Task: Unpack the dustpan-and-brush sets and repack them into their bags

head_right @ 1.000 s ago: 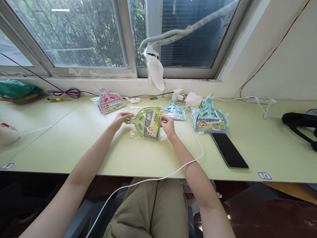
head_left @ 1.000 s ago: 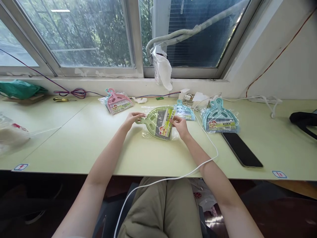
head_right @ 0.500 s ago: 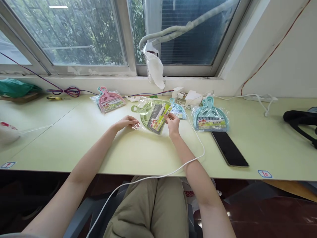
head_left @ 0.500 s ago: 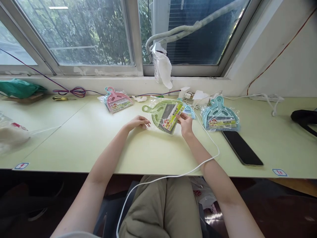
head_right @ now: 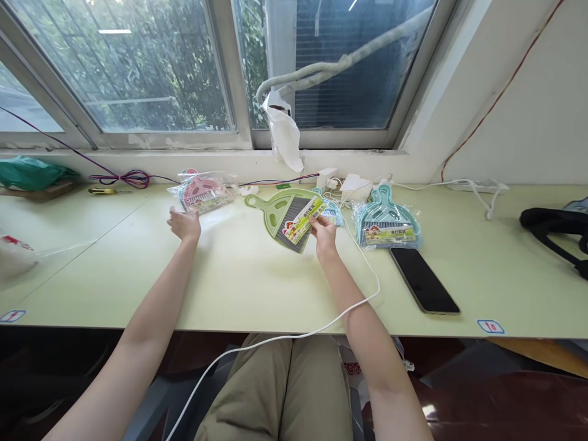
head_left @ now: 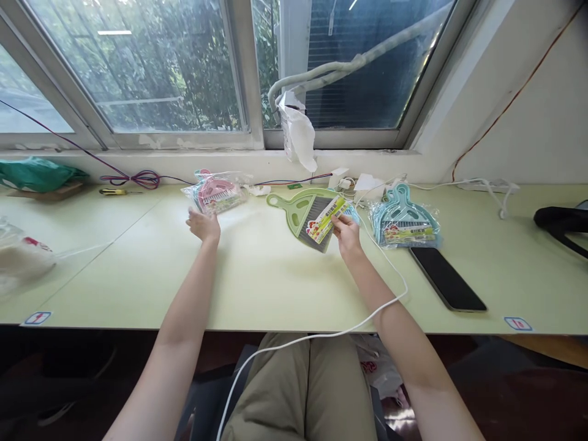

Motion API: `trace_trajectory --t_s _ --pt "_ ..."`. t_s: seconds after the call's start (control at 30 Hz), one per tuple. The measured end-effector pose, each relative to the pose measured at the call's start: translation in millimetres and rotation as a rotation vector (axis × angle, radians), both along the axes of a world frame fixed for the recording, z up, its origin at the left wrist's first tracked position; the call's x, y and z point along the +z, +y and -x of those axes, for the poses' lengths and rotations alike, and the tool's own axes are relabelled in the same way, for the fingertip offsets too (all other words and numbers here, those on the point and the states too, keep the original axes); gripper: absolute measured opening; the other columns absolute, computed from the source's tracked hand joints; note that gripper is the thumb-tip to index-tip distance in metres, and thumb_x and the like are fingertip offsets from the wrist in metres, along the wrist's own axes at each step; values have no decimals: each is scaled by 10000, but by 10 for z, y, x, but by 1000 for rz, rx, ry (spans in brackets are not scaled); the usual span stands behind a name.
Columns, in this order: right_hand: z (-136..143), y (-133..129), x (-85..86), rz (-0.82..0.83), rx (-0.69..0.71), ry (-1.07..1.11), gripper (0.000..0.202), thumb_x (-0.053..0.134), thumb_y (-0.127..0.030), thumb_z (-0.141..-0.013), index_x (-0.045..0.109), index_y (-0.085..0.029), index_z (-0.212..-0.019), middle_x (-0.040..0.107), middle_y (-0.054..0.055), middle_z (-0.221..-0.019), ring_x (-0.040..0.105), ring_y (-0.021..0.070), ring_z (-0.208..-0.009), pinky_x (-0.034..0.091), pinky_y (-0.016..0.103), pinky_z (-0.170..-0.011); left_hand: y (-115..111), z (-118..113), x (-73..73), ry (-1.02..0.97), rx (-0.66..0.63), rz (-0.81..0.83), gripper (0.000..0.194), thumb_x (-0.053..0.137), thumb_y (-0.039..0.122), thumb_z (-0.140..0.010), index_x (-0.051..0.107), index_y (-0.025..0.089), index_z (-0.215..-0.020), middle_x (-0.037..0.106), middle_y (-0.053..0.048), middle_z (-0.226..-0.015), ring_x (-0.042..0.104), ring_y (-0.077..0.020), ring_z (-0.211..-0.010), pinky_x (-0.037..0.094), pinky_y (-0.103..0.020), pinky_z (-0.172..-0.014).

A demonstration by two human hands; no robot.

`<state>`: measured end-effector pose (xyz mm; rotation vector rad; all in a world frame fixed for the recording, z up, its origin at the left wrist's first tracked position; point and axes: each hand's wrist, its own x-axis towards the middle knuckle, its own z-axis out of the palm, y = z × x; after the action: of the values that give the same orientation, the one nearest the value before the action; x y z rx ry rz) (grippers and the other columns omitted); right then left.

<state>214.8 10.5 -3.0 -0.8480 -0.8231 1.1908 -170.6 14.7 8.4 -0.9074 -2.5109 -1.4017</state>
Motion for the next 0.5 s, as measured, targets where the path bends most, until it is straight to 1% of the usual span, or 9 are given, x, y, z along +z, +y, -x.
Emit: trace_trajectory --t_s 0.03,0.07,0.1,0.2,0.27,0.33,0.4,0.43,0.5 --pt "34 -7 -16 2 19 -9 342 849 -364 -570 705 -175 -816 746 45 -846 690 202 -810 575 346 -750 -21 -60 24 80 57 -63 653 635 356 -852 399 86 -1398 481 -260 -1423 430 -357 -1353 378 -493 -1052" --pt "68 -16 -31 4 32 -15 352 853 -371 -562 707 -175 -816 747 46 -840 689 203 -802 576 347 -743 -37 -146 42 130 37 -140 658 591 383 -887 355 99 -1432 411 -256 -1482 393 -345 -1382 352 -496 -1078" --pt "101 -27 -44 6 38 -13 364 856 -376 -553 709 -176 -819 748 47 -838 688 204 -798 578 347 -737 -48 -257 52 147 -61 -212 595 514 405 -935 355 122 -1434 409 -238 -1487 420 -317 -1363 354 -479 -1082" --pt "175 -72 -67 16 23 20 381 860 -378 -535 708 -175 -820 747 49 -849 686 205 -797 583 349 -743 -71 -742 13 -25 -571 -332 551 366 536 -981 418 166 -1386 618 -169 -1244 599 -250 -1127 421 -422 -1016" --pt "201 -103 -70 4 1 60 367 850 -372 -552 702 -184 -830 747 47 -894 688 206 -836 583 351 -779 -105 -1136 -74 -276 -830 -415 659 249 618 -979 288 184 -1473 678 -129 -1092 652 -217 -964 472 -399 -937" --pt "211 -126 -63 1 -5 80 345 837 -373 -571 689 -192 -824 744 47 -910 689 215 -876 584 362 -813 -163 -1489 -185 -531 -1014 -390 742 202 658 -964 135 189 -1534 679 -131 -1107 663 -216 -965 500 -396 -898" --pt "211 -134 -46 14 25 74 341 836 -358 -577 690 -195 -839 743 49 -916 692 224 -894 585 373 -831 -232 -1717 -279 -657 -1133 -289 793 292 675 -945 91 209 -1554 638 -141 -1241 626 -240 -1130 483 -419 -968" --pt "207 -134 -33 26 59 61 341 835 -347 -581 696 -194 -853 745 51 -921 695 226 -896 585 376 -836 -263 -1774 -309 -640 -1147 -267 814 416 654 -923 129 225 -1552 584 -136 -1343 560 -253 -1251 442 -424 -1040" --pt "197 -124 -7 54 155 5 321 823 -320 -602 708 -192 -873 748 52 -927 700 221 -891 584 371 -839 -303 -1785 -323 -563 -1070 -319 779 562 588 -880 271 245 -1515 435 -115 -1510 374 -268 -1429 311 -413 -1168"
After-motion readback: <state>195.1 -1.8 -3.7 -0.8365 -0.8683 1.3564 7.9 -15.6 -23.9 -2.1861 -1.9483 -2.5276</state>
